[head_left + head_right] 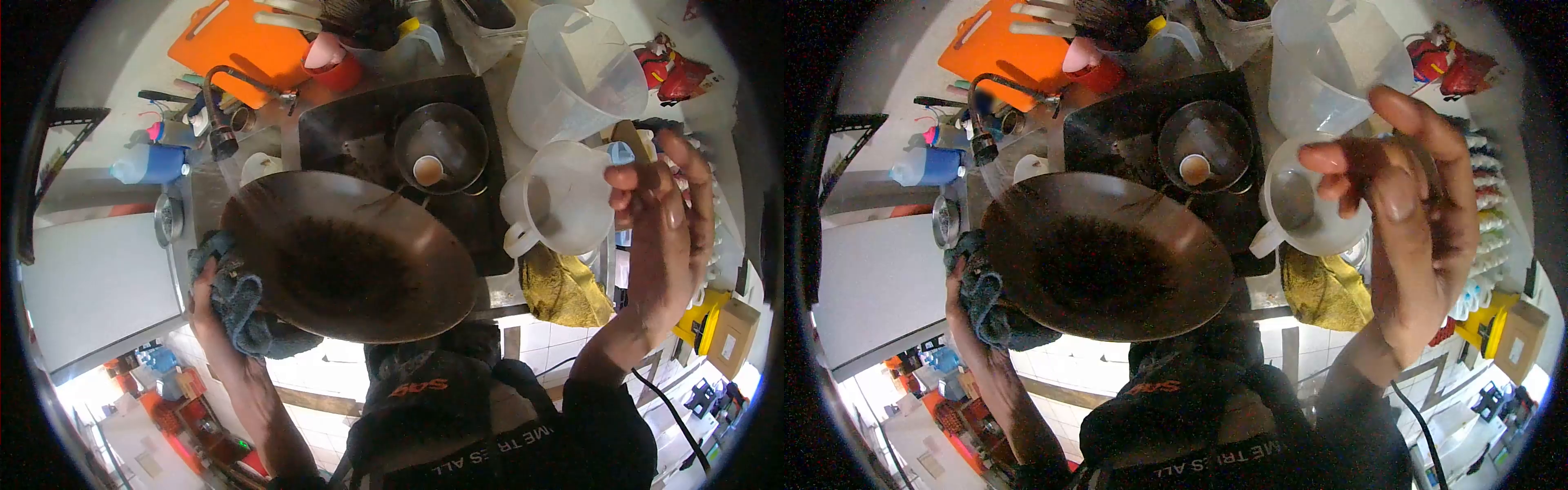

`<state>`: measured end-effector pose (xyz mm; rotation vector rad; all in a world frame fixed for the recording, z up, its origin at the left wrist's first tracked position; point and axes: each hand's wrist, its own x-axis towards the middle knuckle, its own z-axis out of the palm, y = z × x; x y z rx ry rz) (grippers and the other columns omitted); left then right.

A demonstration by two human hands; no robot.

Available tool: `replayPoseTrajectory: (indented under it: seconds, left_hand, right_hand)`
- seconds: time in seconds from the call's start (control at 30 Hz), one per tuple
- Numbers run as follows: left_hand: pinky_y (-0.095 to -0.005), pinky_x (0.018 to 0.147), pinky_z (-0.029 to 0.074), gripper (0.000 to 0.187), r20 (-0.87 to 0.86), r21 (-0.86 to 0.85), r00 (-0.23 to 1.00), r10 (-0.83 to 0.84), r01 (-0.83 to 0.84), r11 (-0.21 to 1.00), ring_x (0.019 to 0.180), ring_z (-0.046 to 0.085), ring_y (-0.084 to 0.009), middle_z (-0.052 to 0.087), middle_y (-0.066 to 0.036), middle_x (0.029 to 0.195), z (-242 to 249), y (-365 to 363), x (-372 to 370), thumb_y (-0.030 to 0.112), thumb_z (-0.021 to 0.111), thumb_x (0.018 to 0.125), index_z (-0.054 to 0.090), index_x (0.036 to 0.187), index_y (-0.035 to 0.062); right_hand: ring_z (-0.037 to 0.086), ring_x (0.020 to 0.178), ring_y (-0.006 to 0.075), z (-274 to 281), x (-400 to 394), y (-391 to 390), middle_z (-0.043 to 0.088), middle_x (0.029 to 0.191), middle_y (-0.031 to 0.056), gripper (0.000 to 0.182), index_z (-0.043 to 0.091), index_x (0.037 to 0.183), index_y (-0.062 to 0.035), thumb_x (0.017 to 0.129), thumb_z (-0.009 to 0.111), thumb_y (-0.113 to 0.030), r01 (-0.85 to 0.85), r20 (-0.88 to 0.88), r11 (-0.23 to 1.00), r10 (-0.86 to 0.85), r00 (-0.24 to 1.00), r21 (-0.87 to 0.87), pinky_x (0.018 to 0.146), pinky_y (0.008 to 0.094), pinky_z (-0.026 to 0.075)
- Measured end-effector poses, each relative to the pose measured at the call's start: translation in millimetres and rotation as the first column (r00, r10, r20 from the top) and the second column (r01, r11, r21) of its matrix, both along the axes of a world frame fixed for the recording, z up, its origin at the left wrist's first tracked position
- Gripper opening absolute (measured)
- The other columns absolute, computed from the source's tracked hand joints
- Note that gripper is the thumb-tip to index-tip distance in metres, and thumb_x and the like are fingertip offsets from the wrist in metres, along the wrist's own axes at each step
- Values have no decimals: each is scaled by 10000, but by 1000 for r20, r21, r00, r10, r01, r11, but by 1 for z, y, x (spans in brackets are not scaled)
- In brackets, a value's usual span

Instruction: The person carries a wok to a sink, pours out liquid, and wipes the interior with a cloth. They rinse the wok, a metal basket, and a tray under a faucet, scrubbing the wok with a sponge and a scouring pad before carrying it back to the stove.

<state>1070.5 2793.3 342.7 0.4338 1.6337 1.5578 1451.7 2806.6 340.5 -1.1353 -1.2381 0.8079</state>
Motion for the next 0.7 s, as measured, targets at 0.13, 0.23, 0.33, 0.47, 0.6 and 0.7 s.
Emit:
replayPoseTrajectory:
  seconds: [0.13, 0.23, 0.33, 0.47, 0.6, 0.7]
  left_hand:
    - [-322, 789, 575, 444, -9, -26, 1000, -5, 4, 1000, 925, 678, -230, 663, -134, 1095, 4, 0, 4, 219, 697, 854, 590, 1205, -31]
    - [-329, 788, 580, 464, -7, 2, 1000, -26, 26, 1000, 930, 678, -235, 662, -144, 1092, 0, -1, -2, 230, 692, 857, 576, 1213, -43]
    - [-328, 794, 580, 467, -16, 19, 999, -39, 39, 999, 937, 678, -232, 663, -152, 1086, 0, 0, 0, 229, 692, 857, 570, 1212, -48]
    - [-318, 782, 587, 456, -22, 23, 998, -67, 68, 997, 919, 682, -231, 662, -155, 1086, 2, 0, 3, 227, 693, 856, 576, 1200, -48]
    - [-306, 759, 593, 441, -33, -3, 998, -54, 54, 999, 893, 689, -229, 665, -149, 1089, -1, 0, -2, 227, 687, 863, 583, 1194, -46]
    - [-291, 739, 593, 439, -49, -9, 998, -33, 33, 999, 882, 691, -221, 670, -139, 1080, 0, 2, 2, 228, 692, 862, 587, 1190, -45]
  right_hand:
    - [590, 893, 151, -7, 16, -11, 660, 991, 111, 518, 473, 1360, -34, 955, 601, -330, -5, -116, 1000, 4, 993, -13, 750, 288, 444]
    - [589, 790, 160, -3, 12, -11, 692, 968, 184, 500, 451, 1340, 14, 949, 591, -264, 107, -154, 994, -100, 983, 32, 736, 285, 439]
    - [544, 853, 136, -7, 15, -12, 650, 1018, 112, 452, 467, 1372, -34, 981, 536, -252, 37, -170, 998, -28, 985, 50, 739, 269, 402]
    - [529, 809, 134, -13, 13, -11, 647, 993, 111, 456, 464, 1374, -29, 980, 529, -248, 64, -187, 997, -56, 981, 37, 727, 267, 405]
    - [524, 785, 135, -16, 12, -9, 644, 965, 106, 459, 467, 1372, -23, 980, 532, -251, 71, -178, 997, -64, 982, 36, 717, 264, 408]
    - [524, 783, 132, -19, 13, -8, 643, 950, 100, 459, 468, 1370, -22, 980, 536, -255, 70, -187, 997, -62, 980, 33, 717, 266, 409]
